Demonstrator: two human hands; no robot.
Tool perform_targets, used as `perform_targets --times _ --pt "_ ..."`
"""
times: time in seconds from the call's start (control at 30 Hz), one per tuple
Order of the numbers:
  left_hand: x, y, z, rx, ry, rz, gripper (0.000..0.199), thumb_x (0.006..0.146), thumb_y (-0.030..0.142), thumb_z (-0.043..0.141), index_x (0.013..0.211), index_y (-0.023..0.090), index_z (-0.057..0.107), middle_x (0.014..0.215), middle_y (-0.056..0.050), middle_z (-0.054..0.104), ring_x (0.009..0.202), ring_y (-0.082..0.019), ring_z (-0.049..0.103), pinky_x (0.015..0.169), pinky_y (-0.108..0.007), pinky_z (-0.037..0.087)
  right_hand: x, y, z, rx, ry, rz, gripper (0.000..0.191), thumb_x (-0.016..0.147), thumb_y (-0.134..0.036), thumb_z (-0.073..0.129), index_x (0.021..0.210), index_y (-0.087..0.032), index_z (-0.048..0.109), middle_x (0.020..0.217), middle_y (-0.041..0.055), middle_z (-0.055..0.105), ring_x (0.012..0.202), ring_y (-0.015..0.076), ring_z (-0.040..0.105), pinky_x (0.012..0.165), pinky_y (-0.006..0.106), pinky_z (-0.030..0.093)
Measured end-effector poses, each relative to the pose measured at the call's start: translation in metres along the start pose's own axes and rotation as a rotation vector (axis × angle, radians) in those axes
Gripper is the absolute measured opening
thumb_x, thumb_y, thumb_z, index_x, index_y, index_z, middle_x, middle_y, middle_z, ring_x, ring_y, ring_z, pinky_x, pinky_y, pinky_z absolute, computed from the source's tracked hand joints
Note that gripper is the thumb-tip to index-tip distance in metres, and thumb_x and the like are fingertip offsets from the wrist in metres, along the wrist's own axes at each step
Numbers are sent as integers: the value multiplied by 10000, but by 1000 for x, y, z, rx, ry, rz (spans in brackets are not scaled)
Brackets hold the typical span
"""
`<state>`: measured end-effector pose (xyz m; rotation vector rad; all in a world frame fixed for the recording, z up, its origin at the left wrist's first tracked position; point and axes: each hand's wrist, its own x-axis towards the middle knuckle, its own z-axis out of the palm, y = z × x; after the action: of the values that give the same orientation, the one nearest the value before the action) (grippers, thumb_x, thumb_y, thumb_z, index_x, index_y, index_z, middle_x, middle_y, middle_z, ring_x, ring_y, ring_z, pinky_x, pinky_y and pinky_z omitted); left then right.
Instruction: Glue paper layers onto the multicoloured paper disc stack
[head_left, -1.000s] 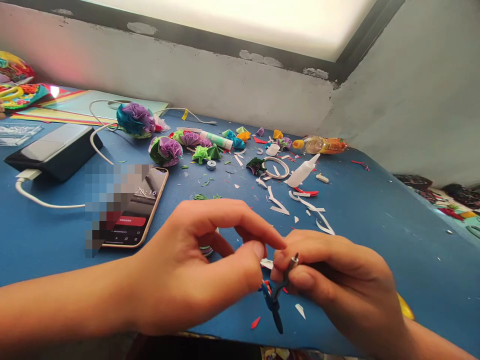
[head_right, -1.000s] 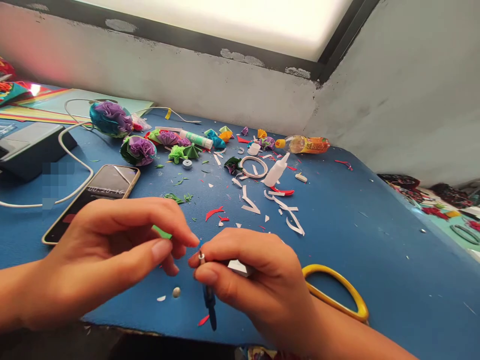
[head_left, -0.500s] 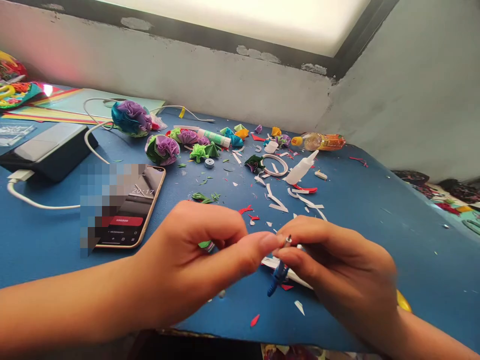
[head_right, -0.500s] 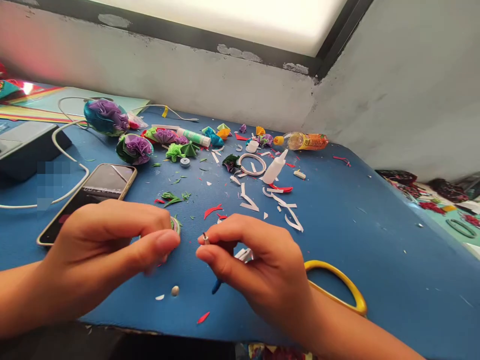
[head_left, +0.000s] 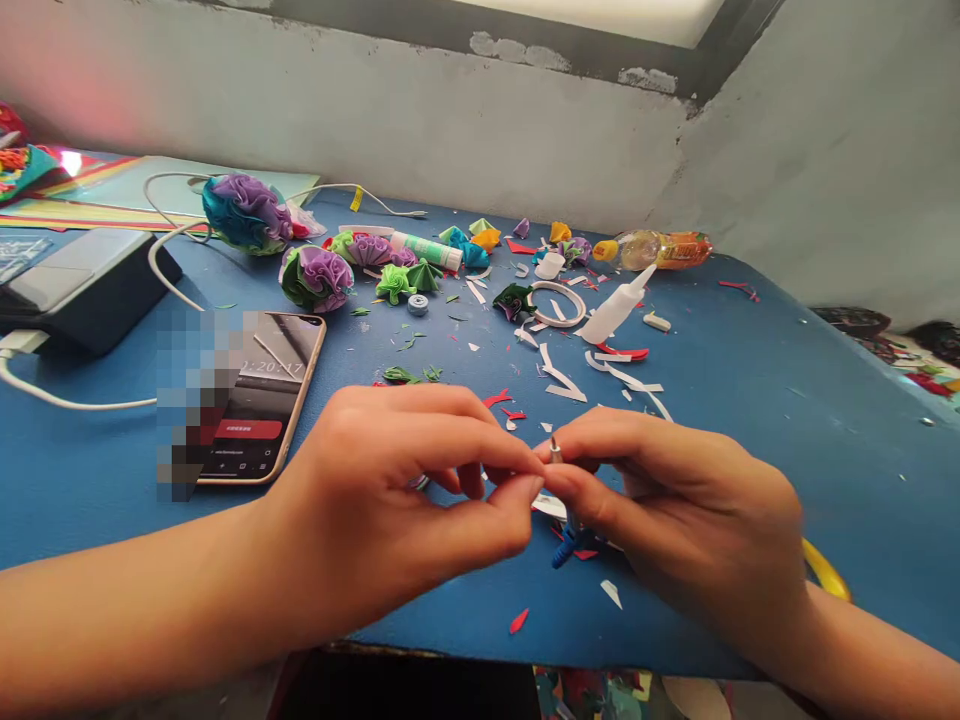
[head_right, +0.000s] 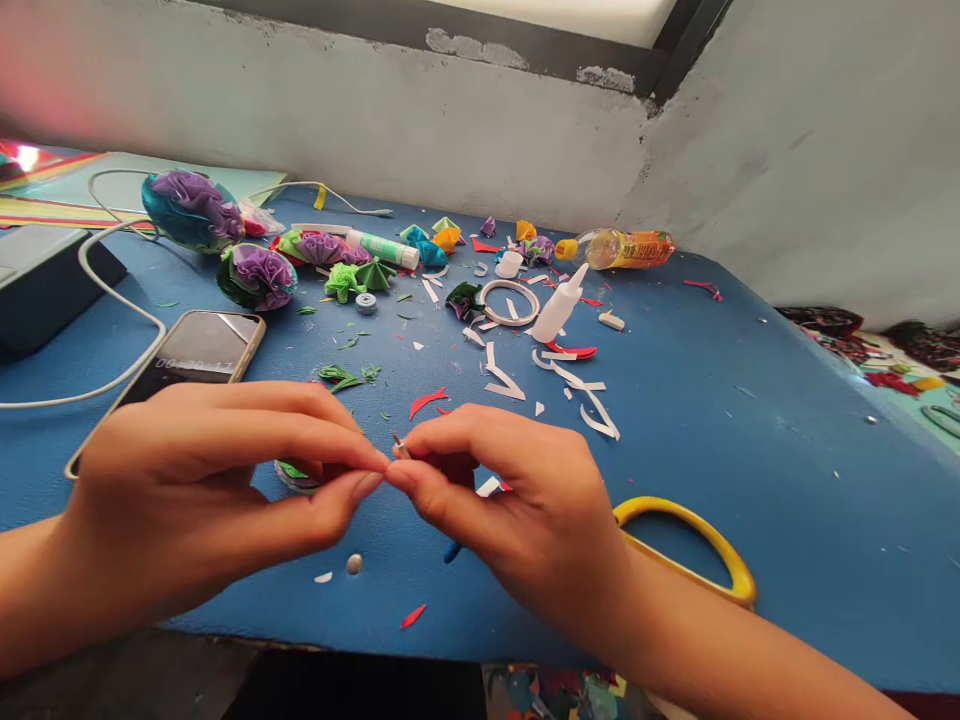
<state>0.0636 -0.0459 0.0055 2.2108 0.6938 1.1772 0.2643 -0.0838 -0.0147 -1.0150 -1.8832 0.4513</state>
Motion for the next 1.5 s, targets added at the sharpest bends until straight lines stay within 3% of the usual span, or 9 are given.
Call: perform_targets --times 0.37,0.7,0.8,0.9,1.2,1.37,1.5 --pt "1 1 -2 40 -54 -78 179 775 27 661 668 141 748 616 44 691 487 6 557 540 -1 474 0 2 -1 8 -64 -4 124 944 -136 740 906 -231 671 825 -65 738 679 63 683 664 88 546" --pt "-4 4 -2 -127 -93 -181 161 846 75 646 773 139 774 720 8 758 645 -70 699 568 -65 567 1 0 -2 -16 -11 29 112 946 -215 756 852 -240 701 762 -33 736 614 110 688 565 149 570" --pt "-3 4 -2 -163 -89 -269 61 796 117 737 750 158 745 702 31 737 631 -77 688 550 -81 580 0 0 -2 -1 -10 11 124 931 -168 761 872 -248 687 777 -58 738 630 89 686 580 126 559" --pt "-1 2 -1 -194 -61 -341 158 754 169 846 698 178 699 661 66 700 590 -62 660 519 -71 573 0 0 -2 -1 -3 4 136 935 -159 754 871 -250 676 771 -71 733 628 77 680 587 117 552" --pt "-3 -2 -4 -144 -135 -171 89 870 110 754 801 148 794 737 10 764 617 -54 672 531 -34 536 1 0 -3 -2 -12 33 106 948 -188 742 863 -239 705 750 -41 728 601 97 670 568 139 554" --pt "-4 -2 -1 -285 -186 -356 120 903 186 716 788 172 748 715 31 693 546 -63 631 468 -82 549 0 -2 -3 45 -91 -10 131 962 -119 708 905 -238 707 828 -62 743 644 61 658 609 110 530" --pt "-1 2 1 -438 -148 -515 131 891 184 703 762 184 728 661 68 664 482 -50 631 458 -71 557 -1 -1 -5 -11 -79 -8 98 983 -167 700 953 -255 730 821 -45 740 649 92 669 655 155 571"
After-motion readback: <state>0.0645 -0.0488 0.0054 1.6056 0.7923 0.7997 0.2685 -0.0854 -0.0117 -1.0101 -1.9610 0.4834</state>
